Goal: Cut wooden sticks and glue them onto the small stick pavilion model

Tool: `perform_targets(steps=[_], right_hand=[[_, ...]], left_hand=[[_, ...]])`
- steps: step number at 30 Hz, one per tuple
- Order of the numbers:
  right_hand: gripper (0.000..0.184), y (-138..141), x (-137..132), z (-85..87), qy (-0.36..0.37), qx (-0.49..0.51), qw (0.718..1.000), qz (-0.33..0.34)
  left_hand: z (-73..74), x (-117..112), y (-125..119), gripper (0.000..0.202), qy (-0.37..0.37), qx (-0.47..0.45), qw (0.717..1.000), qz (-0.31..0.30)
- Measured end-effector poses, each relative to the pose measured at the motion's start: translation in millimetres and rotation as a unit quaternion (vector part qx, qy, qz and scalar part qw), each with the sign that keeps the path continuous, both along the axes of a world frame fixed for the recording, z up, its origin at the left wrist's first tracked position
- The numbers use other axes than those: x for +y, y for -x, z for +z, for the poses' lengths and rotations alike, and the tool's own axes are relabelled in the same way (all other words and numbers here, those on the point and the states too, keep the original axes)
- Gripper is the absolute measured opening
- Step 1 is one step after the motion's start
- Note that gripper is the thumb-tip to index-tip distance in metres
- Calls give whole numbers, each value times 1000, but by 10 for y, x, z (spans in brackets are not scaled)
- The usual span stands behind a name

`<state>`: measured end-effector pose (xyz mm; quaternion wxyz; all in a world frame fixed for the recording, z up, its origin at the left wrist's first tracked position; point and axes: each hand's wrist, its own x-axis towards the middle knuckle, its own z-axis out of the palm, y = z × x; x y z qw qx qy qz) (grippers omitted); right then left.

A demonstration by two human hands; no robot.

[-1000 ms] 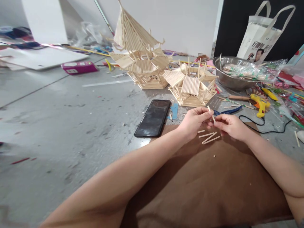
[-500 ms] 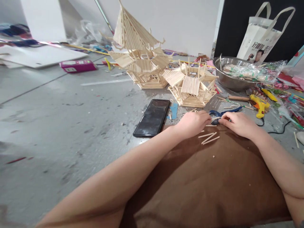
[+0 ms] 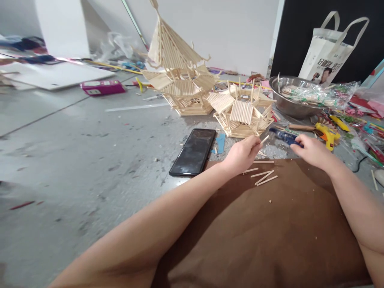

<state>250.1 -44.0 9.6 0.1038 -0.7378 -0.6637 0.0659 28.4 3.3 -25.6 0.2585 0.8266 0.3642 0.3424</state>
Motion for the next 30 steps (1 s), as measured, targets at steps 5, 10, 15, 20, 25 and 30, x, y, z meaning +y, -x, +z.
perform_targets(steps=[5,10,15,20,25,30], right_hand=[[29,-39,-98,227,-65,349,935,19],[22,70,-159,228,-49,560,824,63],[14,187,-119,63,-79,621,778,52],[20,317,-112,-15,-12,695,714,79],[30,379,-130,-20,-8,722,683,109],[25,205,-102,-41,-131,496,854,90]], left_hand=[[30,-8,-13,9,-13,-94,994,-46],[30,-57,-51,11,28,-103,990,-88],[-23,-116,-77,15,75,-63,991,-90],[-35,-192,-103,18,79,-52,990,-103],[-6,-237,-125,17,39,-52,992,-105],[8,-163,-77,15,31,-49,996,-62]])
